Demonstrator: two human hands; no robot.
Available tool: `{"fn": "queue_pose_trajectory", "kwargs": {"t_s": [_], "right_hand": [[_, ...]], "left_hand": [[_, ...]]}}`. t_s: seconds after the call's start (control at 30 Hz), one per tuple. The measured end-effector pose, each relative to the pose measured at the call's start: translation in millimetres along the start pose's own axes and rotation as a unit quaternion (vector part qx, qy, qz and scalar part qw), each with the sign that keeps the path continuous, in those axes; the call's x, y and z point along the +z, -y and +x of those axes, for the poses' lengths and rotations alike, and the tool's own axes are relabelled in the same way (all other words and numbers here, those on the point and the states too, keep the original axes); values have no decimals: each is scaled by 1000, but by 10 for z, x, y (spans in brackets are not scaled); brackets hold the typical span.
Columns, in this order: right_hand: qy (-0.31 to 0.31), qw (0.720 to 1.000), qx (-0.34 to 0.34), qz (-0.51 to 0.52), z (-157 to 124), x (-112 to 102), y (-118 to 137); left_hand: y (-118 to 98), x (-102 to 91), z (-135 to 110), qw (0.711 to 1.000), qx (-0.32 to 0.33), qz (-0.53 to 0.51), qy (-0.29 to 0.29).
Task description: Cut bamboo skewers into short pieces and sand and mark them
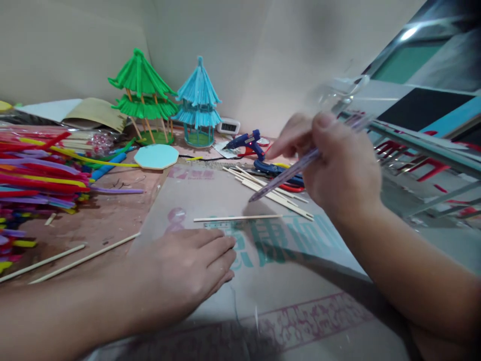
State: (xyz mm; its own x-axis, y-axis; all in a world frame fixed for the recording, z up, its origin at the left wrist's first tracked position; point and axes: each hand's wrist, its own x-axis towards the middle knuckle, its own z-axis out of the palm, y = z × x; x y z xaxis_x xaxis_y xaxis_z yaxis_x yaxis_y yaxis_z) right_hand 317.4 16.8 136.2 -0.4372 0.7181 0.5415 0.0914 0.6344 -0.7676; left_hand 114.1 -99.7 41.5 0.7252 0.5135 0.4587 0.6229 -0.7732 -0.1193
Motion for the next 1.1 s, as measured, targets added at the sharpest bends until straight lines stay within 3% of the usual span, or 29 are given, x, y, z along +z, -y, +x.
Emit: {"fn": "queue_pose_trajectory", "kwargs": {"t_s": [0.07, 0.13, 0.23, 0.33, 0.6, 0.77, 0.87, 0.97, 1.1], "right_hand": [[19, 997, -45, -62, -32, -23, -112], [96, 988, -67, -100, -89, -28, -248], [233, 952, -101, -172, -232, 6, -462], [290, 917, -135, -239, -393, 77, -636], [284, 904, -128, -294, -528, 130, -731], [274, 901, -133, -308, -543, 20, -731], [193, 923, -168, -286, -544, -27, -736], [109, 942, -196, -250, -553, -46, -721], [152, 936, -192, -251, -578, -19, -726]], "left_hand": [[-44, -65, 21, 1000, -9, 17, 21], [-82, -92, 24, 999, -30, 18, 42], [-108, -23, -11, 998, -49, -4, 42], [-108, 84, -46, 998, -49, -15, 31], [-131, -47, -5, 997, -61, 37, 19], [-94, -101, 4, 989, -77, 69, 104], [-60, -95, 46, 980, -105, 40, 165], [-57, -109, 87, 978, -112, 27, 173], [-91, -175, 107, 976, -141, 56, 155]]}}
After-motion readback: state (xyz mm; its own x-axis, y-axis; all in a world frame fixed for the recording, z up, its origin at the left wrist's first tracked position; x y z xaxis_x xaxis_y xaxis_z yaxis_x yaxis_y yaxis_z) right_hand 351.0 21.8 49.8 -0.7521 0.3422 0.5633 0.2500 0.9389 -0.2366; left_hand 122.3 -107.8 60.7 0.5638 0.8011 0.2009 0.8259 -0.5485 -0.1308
